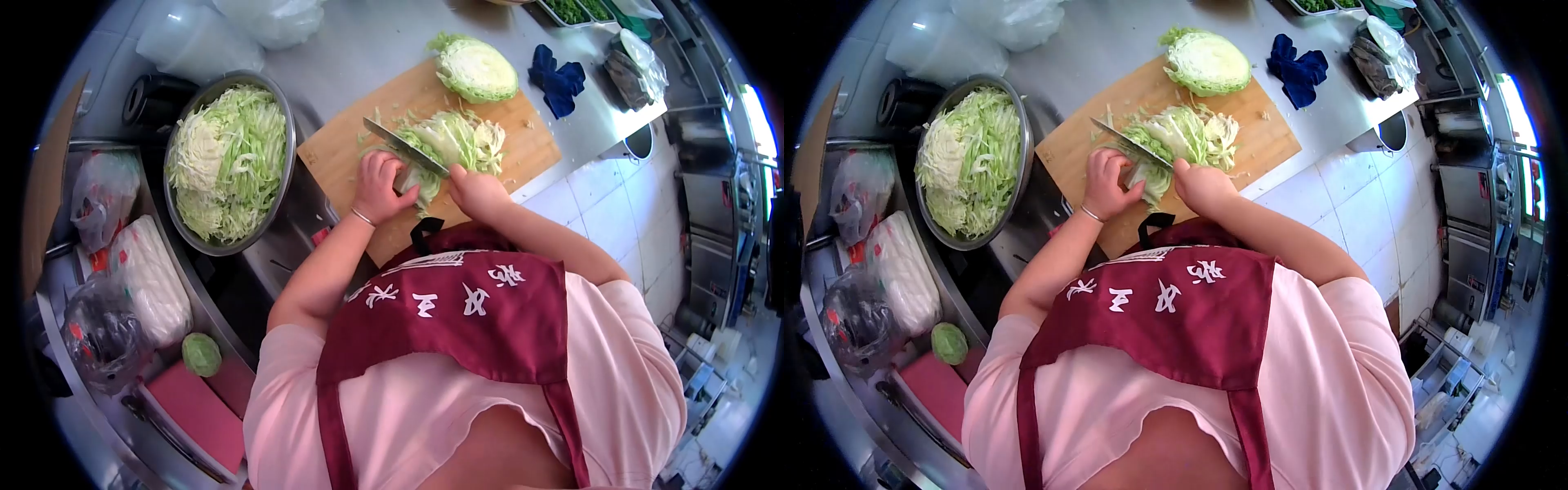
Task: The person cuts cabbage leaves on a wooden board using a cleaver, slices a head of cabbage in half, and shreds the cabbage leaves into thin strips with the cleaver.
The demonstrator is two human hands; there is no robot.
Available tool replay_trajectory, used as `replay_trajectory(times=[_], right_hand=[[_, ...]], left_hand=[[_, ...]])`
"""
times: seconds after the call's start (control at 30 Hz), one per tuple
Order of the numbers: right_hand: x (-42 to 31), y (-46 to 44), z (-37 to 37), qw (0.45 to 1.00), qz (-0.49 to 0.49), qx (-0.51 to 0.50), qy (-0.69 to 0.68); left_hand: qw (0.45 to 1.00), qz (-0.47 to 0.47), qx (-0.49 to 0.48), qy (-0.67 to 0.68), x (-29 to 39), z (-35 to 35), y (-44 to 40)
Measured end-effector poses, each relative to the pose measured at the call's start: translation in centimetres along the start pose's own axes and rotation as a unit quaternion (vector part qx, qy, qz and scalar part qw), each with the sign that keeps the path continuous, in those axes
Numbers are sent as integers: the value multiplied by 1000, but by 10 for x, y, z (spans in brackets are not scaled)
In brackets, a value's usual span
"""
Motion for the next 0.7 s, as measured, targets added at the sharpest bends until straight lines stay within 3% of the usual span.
replay_trajectory(times=[0.17, 0.23, 0.43, 0.5, 0.7], right_hand=[[-23, 30, -37, 999, -27, 22, 4], [-27, 32, -37, 997, 5, -58, 47], [-31, 17, -14, 995, -18, -70, 71], [-14, 0, 19, 997, -25, -34, 65], [1, 0, 3, 1000, -9, 13, -8]], left_hand=[[1000, -11, -12, -15, 1, 1, 8], [1000, -9, -7, -11, 0, 2, 8], [1000, -5, -7, -20, 0, 3, 9], [999, -1, -11, -36, 1, 3, 6], [1000, -10, -2, -3, -3, 0, 7]])
Point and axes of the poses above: each hand's wrist, its own y-axis away from the middle knuckle, its own z-axis out of the palm, x = y × z, the point moved 7 cm from there along -y, towards the middle knuckle, and after that the axes turned 7 degrees about z, right-handed, at the moved point
